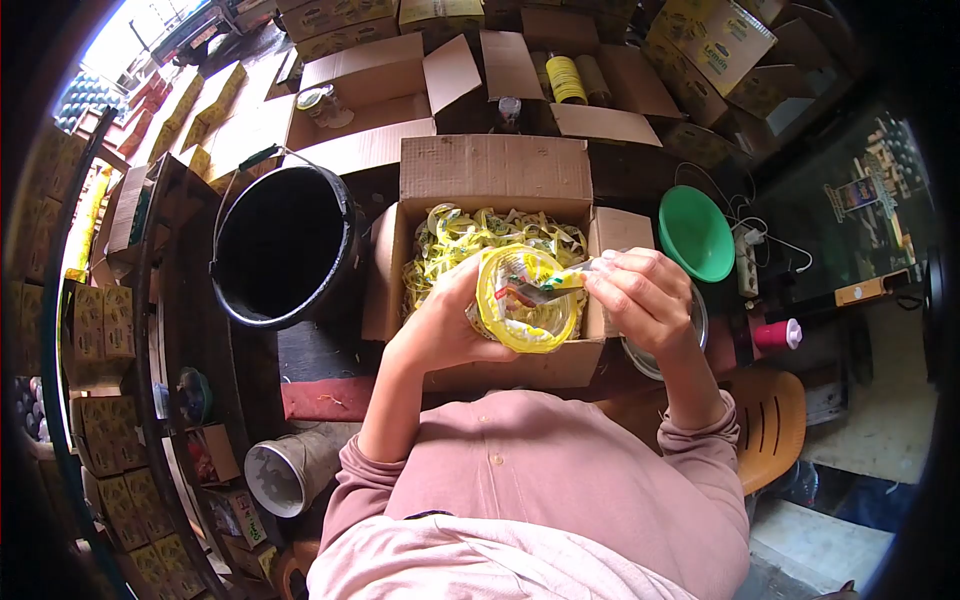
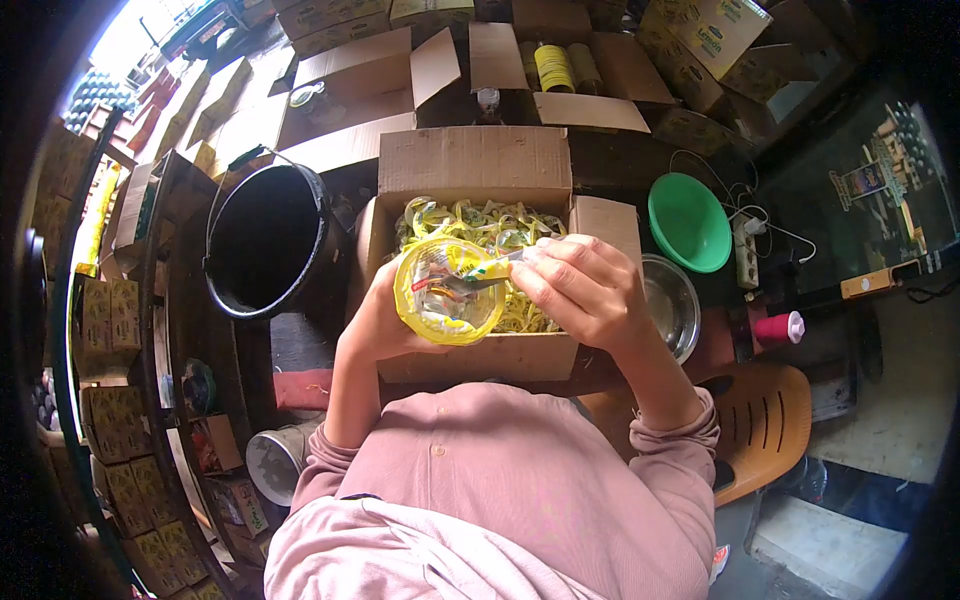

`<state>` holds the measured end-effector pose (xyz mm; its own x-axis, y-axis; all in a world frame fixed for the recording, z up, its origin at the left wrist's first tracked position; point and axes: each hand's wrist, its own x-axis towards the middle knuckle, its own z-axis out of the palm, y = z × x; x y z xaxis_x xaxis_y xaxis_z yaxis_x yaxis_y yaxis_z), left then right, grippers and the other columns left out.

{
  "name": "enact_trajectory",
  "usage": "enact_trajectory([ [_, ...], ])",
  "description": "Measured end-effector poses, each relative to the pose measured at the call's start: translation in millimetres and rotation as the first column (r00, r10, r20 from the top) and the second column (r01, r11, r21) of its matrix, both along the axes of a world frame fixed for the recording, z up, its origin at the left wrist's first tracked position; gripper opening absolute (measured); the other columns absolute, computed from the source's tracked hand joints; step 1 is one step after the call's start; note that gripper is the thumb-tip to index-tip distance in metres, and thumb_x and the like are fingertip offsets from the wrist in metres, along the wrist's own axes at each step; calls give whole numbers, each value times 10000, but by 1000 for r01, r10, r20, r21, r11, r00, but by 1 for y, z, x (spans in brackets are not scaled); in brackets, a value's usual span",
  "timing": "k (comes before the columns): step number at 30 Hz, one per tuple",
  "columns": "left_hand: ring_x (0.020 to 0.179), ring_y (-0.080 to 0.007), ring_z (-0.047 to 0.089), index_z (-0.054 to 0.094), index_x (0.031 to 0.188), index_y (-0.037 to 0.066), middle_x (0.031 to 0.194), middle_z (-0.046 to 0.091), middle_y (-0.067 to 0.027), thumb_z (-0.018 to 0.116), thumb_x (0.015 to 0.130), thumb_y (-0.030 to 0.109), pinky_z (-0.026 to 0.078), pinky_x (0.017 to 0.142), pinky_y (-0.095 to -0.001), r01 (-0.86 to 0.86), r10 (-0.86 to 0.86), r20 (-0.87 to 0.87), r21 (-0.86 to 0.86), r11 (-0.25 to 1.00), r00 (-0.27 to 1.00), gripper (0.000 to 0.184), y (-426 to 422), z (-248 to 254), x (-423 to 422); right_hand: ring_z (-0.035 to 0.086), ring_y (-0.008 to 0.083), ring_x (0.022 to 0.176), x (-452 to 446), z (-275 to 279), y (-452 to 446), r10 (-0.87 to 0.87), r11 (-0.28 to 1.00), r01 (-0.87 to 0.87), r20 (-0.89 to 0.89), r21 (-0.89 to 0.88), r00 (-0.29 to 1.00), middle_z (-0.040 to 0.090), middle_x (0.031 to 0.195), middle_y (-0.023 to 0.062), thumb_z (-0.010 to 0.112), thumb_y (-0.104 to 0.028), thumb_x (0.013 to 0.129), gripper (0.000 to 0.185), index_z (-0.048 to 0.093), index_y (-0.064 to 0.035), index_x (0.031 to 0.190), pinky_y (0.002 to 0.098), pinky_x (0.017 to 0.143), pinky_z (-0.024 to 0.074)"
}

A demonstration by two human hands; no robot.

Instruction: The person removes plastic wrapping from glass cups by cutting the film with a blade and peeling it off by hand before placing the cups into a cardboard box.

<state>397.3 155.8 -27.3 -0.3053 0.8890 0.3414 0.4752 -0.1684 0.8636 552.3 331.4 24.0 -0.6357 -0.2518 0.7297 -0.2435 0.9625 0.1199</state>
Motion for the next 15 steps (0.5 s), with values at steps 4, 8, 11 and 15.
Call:
enact_trajectory([
  [4, 1028, -337, 513, 465, 1142, -23, 1086, 534, -184, 800, 492, 167, 392, 907, -381, 22, -21, -9, 25, 999, 1000, 756, 0, 6, 0, 610, 177, 761, -2, -3, -1, 12, 1000, -11, -20, 5, 1000, 615, 786, 56, 636, -78, 648, 152, 646, -37, 794, 301, 664, 519],
  [8, 971, -320, 542, 476, 1124, -19, 1031, 558, -167, 781, 506, 149, 414, 872, -359, 72, -73, 22, 37, 997, 997, 709, 1, 12, 1, 612, 178, 755, -2, -7, 1, 33, 999, -31, -72, 25, 997, 614, 777, 60, 646, -71, 640, 156, 645, -33, 791, 301, 661, 520],
  [11, 945, -308, 553, 480, 1113, -18, 1006, 565, -159, 767, 520, 142, 422, 855, -349, 146, -147, 45, 18, 989, 988, 678, 6, 11, 2, 615, 175, 756, -2, -8, 1, 40, 998, -38, -49, 42, 998, 611, 766, 56, 649, -65, 639, 155, 644, -32, 790, 298, 660, 519],
  [15, 932, -297, 562, 484, 1103, -21, 995, 568, -154, 755, 544, 145, 426, 841, -349, 110, -112, 40, 63, 992, 993, 643, 9, 7, 3, 619, 172, 755, 0, -4, 0, 29, 998, -29, -1, 47, 1000, 607, 750, 51, 639, -58, 639, 152, 643, -28, 788, 292, 655, 518],
])
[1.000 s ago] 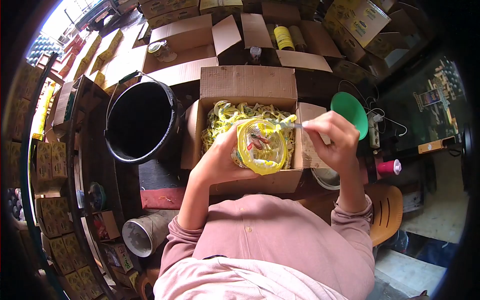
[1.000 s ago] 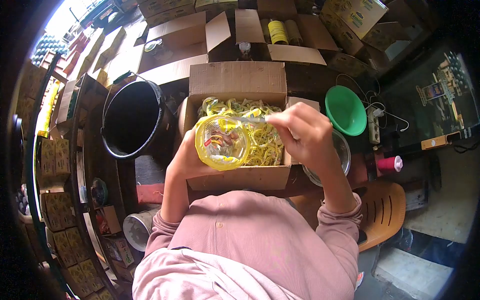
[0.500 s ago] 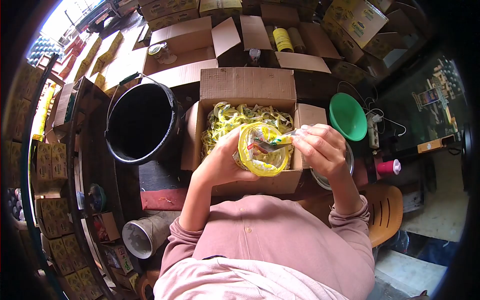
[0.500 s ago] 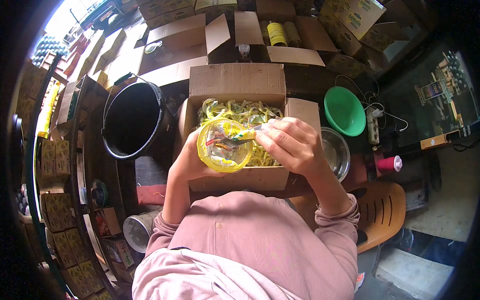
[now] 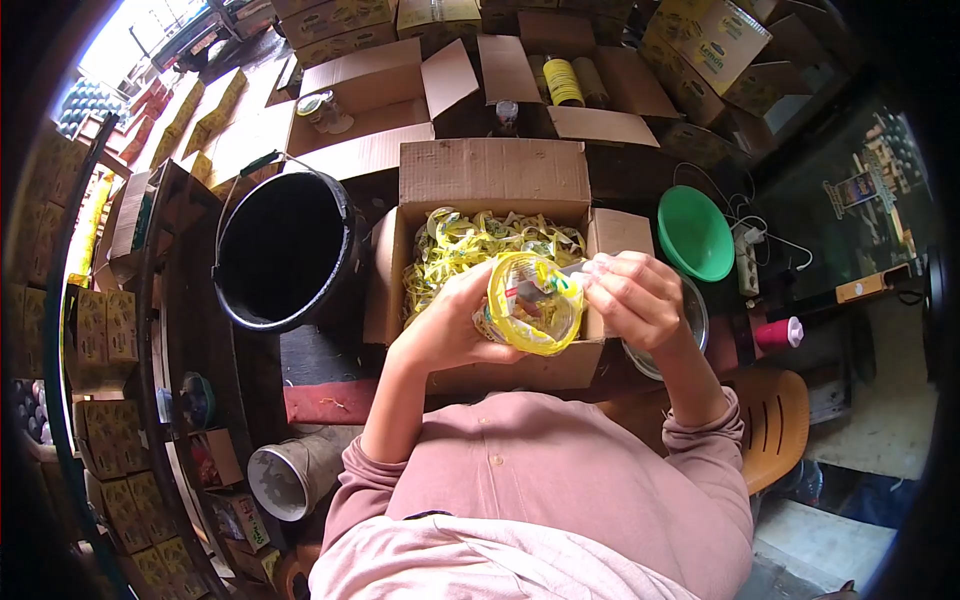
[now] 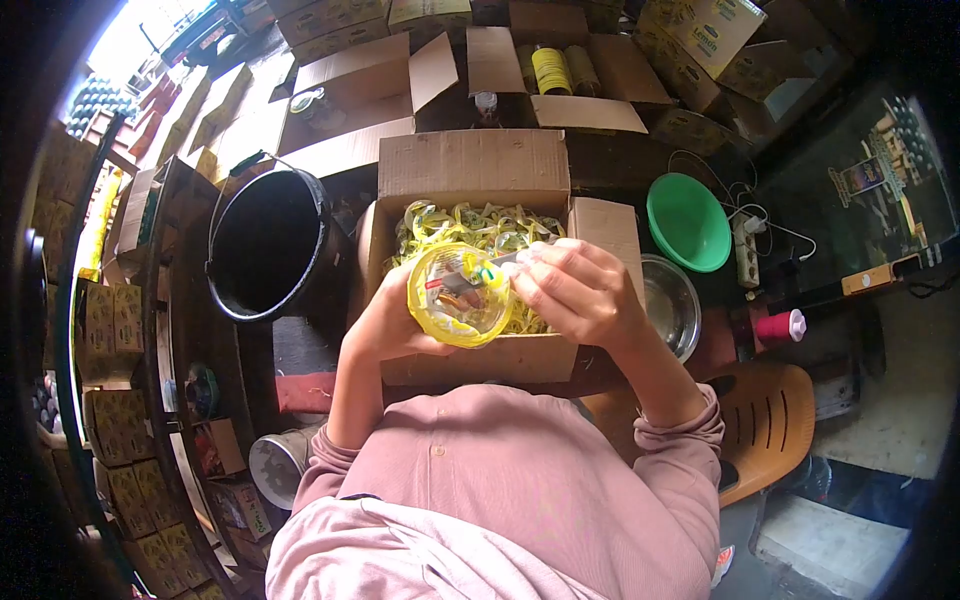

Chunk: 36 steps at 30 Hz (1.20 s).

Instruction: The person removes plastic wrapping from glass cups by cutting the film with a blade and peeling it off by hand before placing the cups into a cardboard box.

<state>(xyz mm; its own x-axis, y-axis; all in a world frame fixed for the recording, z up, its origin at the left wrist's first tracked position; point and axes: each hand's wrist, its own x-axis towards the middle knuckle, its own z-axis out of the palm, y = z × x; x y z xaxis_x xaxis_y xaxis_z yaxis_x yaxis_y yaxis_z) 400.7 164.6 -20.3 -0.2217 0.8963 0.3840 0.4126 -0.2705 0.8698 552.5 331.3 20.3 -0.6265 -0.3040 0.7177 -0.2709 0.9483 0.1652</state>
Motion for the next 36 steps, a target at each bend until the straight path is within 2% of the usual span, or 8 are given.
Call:
enact_trajectory([
  [7, 924, -249, 565, 496, 1082, -24, 985, 574, -135, 738, 573, 150, 427, 845, -326, 76, -71, 112, -43, 996, 991, 590, -3, 8, 2, 622, 170, 755, 2, 1, 5, 1, 1000, -1, -16, -2, 1000, 608, 754, 49, 633, -64, 625, 172, 645, -29, 793, 290, 664, 519],
  [11, 898, -201, 560, 509, 1066, -21, 971, 579, -114, 726, 599, 150, 428, 841, -311, 137, -144, 193, 50, 989, 970, 542, 2, 6, 11, 622, 166, 757, -3, -1, 1, 31, 999, -32, -38, -23, 999, 608, 755, 49, 632, -67, 626, 171, 645, -32, 792, 288, 673, 518],
  [20, 1142, -199, 409, 187, 1323, -58, 1209, 442, -140, 720, 616, 146, 268, 1002, -305, 81, -78, 409, 11, 997, 909, 909, -8, -37, 0, 613, 158, 761, -2, -4, 6, -25, 1000, 25, 2, 18, 1000, 596, 752, 36, 628, -64, 635, 176, 644, -33, 807, 289, 663, 510],
  [24, 1086, -172, 455, 286, 1270, -37, 1172, 472, -113, 757, 586, 138, 315, 978, -317, 31, -50, 328, 64, 997, 943, 849, 0, -23, 10, 611, 157, 760, -6, -5, 4, -17, 1000, 17, -1, 9, 1000, 598, 757, 38, 621, -64, 643, 173, 645, -30, 811, 288, 664, 508],
  [27, 1051, -166, 476, 343, 1248, -17, 1168, 477, -100, 779, 556, 110, 373, 917, -308, 40, -52, 84, 136, 990, 995, 828, 6, -17, 11, 611, 158, 760, -10, -7, 2, 11, 1000, -11, -6, 6, 1000, 601, 760, 41, 618, -72, 644, 176, 646, -29, 812, 287, 667, 508],
  [30, 1011, -155, 498, 408, 1192, -18, 1085, 532, -85, 769, 578, 122, 360, 937, -309, 93, -94, 375, 22, 995, 922, 725, 2, -14, 13, 612, 159, 764, -14, -8, 2, 47, 999, -47, -19, -14, 999, 603, 764, 45, 617, -83, 642, 177, 646, -28, 808, 287, 675, 510],
  [33, 976, -152, 506, 450, 1160, -6, 1042, 551, -77, 761, 581, 125, 387, 904, -311, 112, -119, 403, 41, 993, 907, 670, 1, -24, 18, 613, 161, 772, -16, -10, 3, 74, 997, -74, -41, -15, 996, 603, 768, 47, 617, -89, 642, 175, 645, -27, 803, 288, 684, 511],
  [36, 980, -152, 489, 435, 1182, 6, 1061, 537, -74, 757, 578, 119, 386, 896, -310, 307, -192, 510, -150, 940, 839, 694, -3, -18, 10, 614, 163, 779, -18, -13, 3, 93, 996, -94, -49, -8, 994, 603, 773, 47, 621, -87, 638, 173, 644, -27, 799, 288, 688, 512],
])
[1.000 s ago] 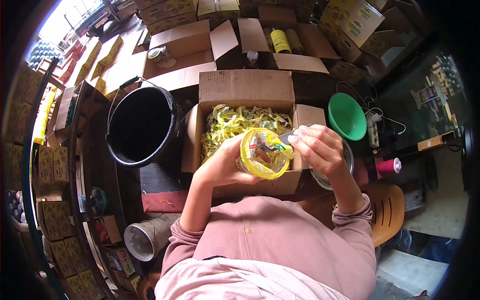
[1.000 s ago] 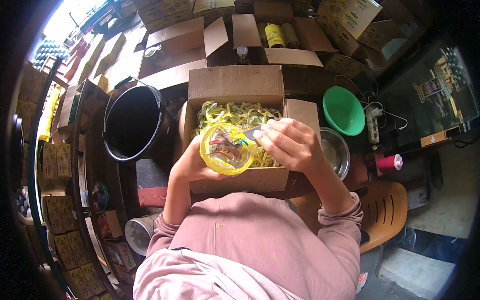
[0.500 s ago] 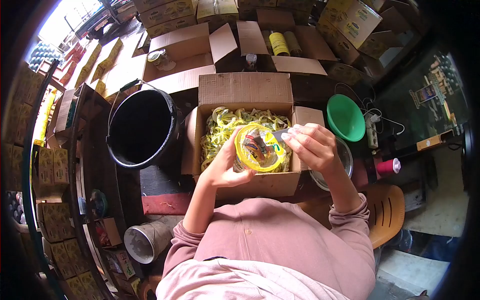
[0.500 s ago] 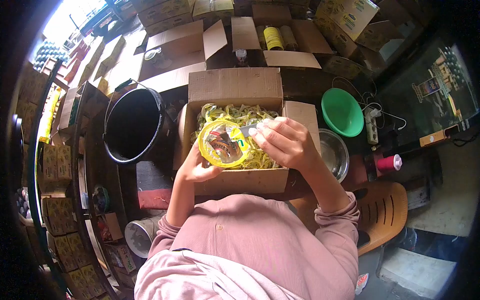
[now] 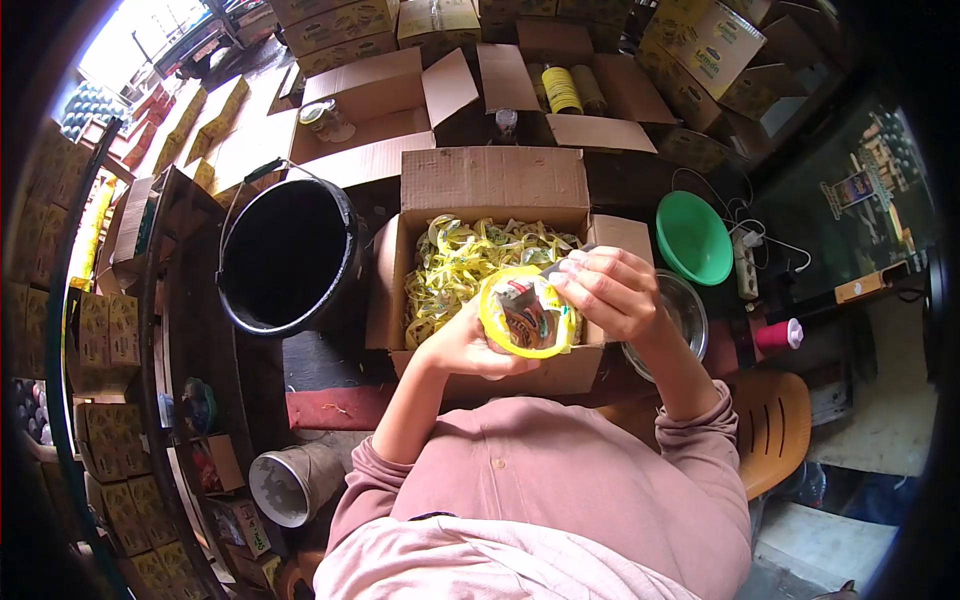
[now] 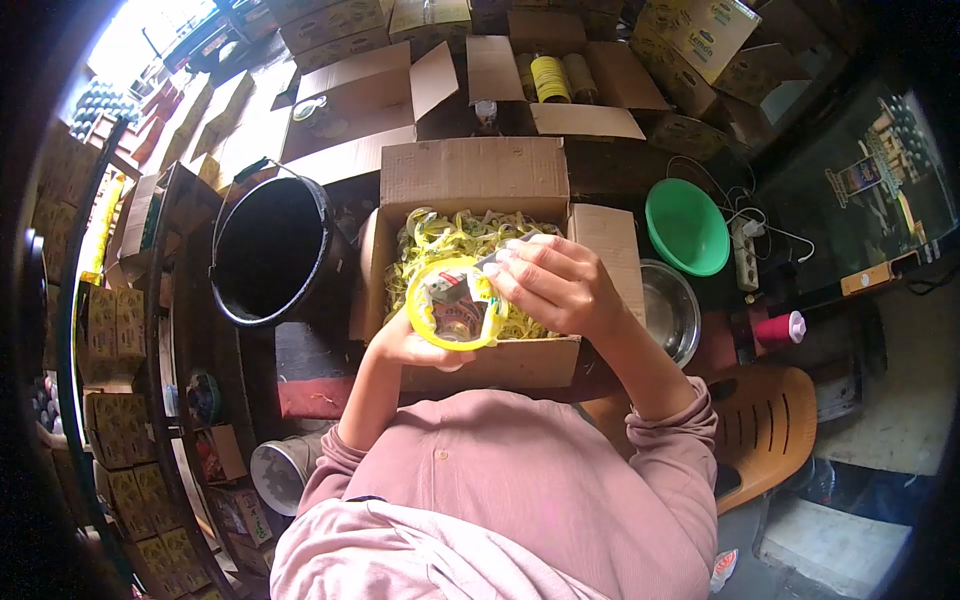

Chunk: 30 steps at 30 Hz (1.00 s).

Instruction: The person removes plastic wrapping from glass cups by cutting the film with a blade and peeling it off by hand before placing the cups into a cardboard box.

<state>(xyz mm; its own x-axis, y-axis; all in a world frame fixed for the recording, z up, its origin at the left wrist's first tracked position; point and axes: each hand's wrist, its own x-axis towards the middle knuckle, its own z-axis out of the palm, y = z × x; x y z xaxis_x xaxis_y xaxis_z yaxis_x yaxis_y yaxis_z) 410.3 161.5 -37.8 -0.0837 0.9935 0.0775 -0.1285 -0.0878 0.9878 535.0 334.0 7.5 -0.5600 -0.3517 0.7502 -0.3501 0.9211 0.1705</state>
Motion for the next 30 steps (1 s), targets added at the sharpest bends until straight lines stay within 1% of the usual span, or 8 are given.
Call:
enact_trajectory([
  [3, 996, -151, 468, 377, 1231, 13, 1119, 497, -83, 757, 569, 108, 368, 906, -299, 113, -109, 108, -32, 993, 988, 769, 3, -12, -3, 613, 162, 777, 1, 1, 1, -2, 1000, 2, 20, -25, 1000, 599, 772, 42, 631, -81, 629, 180, 644, -31, 802, 287, 684, 513],
  [6, 1024, -153, 453, 324, 1259, -1, 1163, 459, -93, 757, 579, 127, 355, 922, -295, -138, 126, 143, 77, 987, 982, 816, 5, -12, 3, 608, 158, 769, 1, 1, 4, -36, 999, 37, 37, -28, 999, 591, 762, 31, 642, -71, 615, 213, 645, -35, 824, 287, 670, 509],
  [11, 992, -165, 491, 306, 1257, -35, 1100, 497, -109, 713, 637, 160, 378, 898, -291, -224, 260, -153, 222, 949, 953, 766, 5, -8, -10, 604, 159, 775, 7, 0, 10, -110, 994, 109, 63, 15, 992, 593, 767, 27, 631, -69, 614, 233, 645, -35, 844, 294, 664, 502],
  [15, 946, -189, 536, 401, 1188, -31, 1045, 540, -119, 686, 622, 156, 423, 838, -301, -310, 321, -51, 153, 938, 946, 661, 3, -11, -2, 604, 162, 777, 6, 0, 9, -111, 993, 109, 85, 35, 990, 594, 776, 33, 627, -74, 622, 227, 642, -35, 845, 293, 664, 502],
  [18, 910, -193, 554, 470, 1118, -22, 994, 563, -126, 714, 597, 172, 439, 815, -297, -339, 415, -203, 325, 883, 887, 607, 13, -10, 2, 606, 163, 776, 2, -2, 5, -84, 996, 82, 86, 21, 993, 596, 783, 35, 626, -74, 624, 213, 640, -36, 833, 293, 674, 505],
  [22, 961, -151, 527, 416, 1169, -10, 1047, 544, -83, 778, 550, 121, 422, 856, -297, -233, 350, -374, 322, 917, 859, 729, 13, -10, -2, 611, 165, 786, -1, -4, 5, -36, 999, 35, 49, 20, 998, 603, 794, 42, 626, -81, 629, 200, 637, -29, 822, 289, 701, 511],
  [28, 876, -116, 528, 462, 1134, 13, 968, 558, -50, 739, 616, 154, 456, 783, -282, -201, 223, -60, 255, 946, 973, 604, 10, -6, 10, 617, 184, 793, -6, -8, 6, 42, 999, -42, -7, 1, 999, 609, 795, 64, 636, -76, 637, 170, 635, -15, 796, 299, 717, 520],
  [30, 878, -105, 518, 439, 1155, 25, 985, 550, -33, 733, 626, 129, 450, 778, -274, -49, 46, 25, 115, 992, 999, 614, 4, -12, 4, 617, 191, 789, -8, -9, 5, 82, 997, -82, -18, -10, 997, 607, 789, 69, 648, -66, 638, 162, 636, -12, 790, 305, 714, 522],
])
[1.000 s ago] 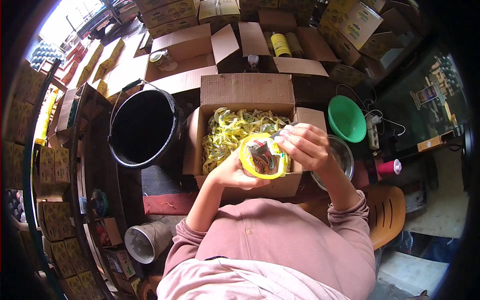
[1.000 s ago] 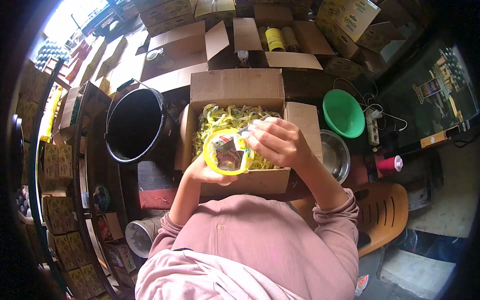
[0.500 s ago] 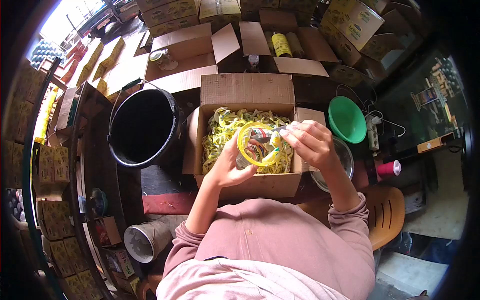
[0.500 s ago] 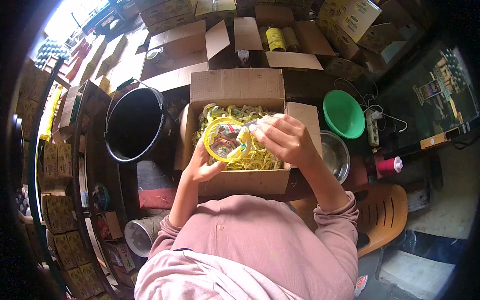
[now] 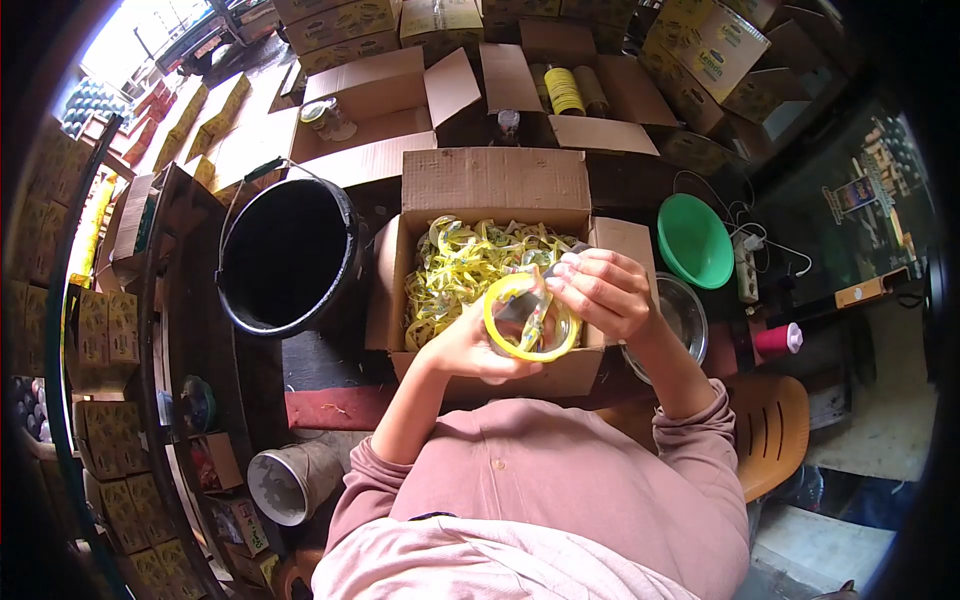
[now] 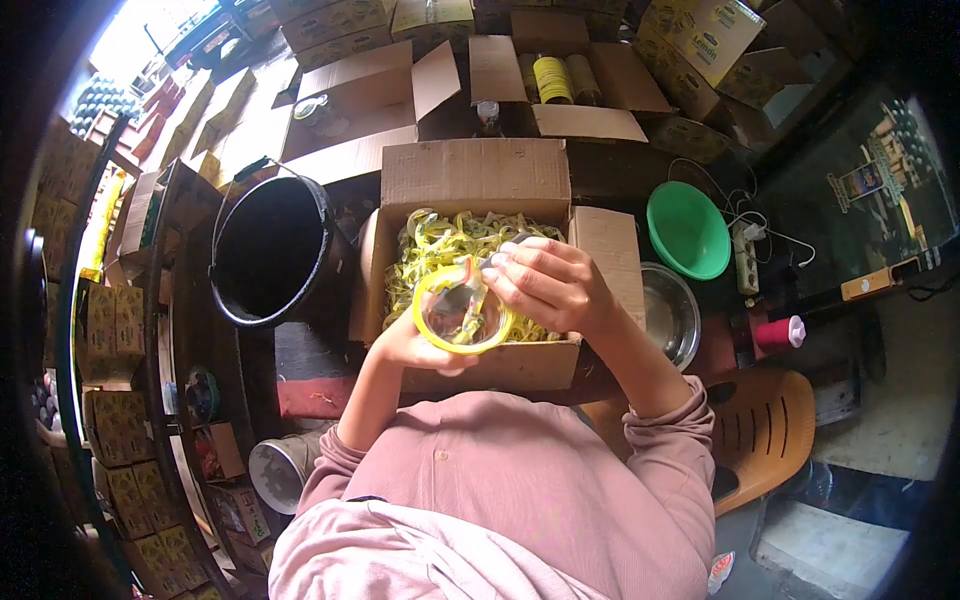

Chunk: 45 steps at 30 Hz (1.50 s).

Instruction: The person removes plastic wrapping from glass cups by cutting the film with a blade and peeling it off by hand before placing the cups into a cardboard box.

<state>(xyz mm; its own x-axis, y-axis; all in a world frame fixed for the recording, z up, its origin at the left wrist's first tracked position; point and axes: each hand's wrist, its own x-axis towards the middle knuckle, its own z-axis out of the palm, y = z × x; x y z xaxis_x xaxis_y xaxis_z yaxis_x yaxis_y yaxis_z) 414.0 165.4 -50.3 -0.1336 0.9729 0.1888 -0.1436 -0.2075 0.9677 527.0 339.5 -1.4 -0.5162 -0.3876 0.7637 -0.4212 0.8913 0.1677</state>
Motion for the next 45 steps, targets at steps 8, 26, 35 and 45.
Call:
enact_trajectory([
  [8, 685, -142, 547, 430, 1057, -32, 856, 558, -101, 694, 664, 168, 460, 591, -263, 547, -552, 412, 143, 825, 725, 514, 9, -3, -7, 615, 213, 722, -11, -6, -5, 99, 992, -104, -66, -73, 993, 584, 723, 70, 681, -69, 611, 127, 584, -11, 668, 339, 654, 531],
  [26, 491, -188, 508, 372, 1044, -111, 718, 481, -150, 708, 624, 272, 422, 397, -279, 613, -695, 702, 485, 625, 153, 660, 11, -16, 5, 628, 213, 693, -20, -18, -4, -54, 915, -1, -125, -403, 991, 609, 698, 79, 699, 45, 614, 181, 545, -31, 673, 313, 625, 526],
  [35, 845, -153, 536, 449, 1056, 2, 954, 512, -82, 772, 589, 237, 452, 742, -287, 347, -345, 68, -3, 938, 936, 615, -5, 27, -49, 612, 308, 731, 11, -40, 21, -196, 824, 540, 810, -169, 553, 612, 766, 186, 518, 72, 642, 213, 579, 14, 838, 366, 687, 488],
  [45, 1030, -220, 480, 505, 1066, -3, 1093, 495, -112, 793, 547, 148, 372, 910, -314, -125, 192, -483, 167, 978, 854, 612, -6, 12, -50, 604, 172, 618, 20, 28, 1, -98, 647, 518, 613, -559, 784, 578, 655, 91, 583, 91, 653, 233, 534, -24, 849, 268, 579, 481],
])
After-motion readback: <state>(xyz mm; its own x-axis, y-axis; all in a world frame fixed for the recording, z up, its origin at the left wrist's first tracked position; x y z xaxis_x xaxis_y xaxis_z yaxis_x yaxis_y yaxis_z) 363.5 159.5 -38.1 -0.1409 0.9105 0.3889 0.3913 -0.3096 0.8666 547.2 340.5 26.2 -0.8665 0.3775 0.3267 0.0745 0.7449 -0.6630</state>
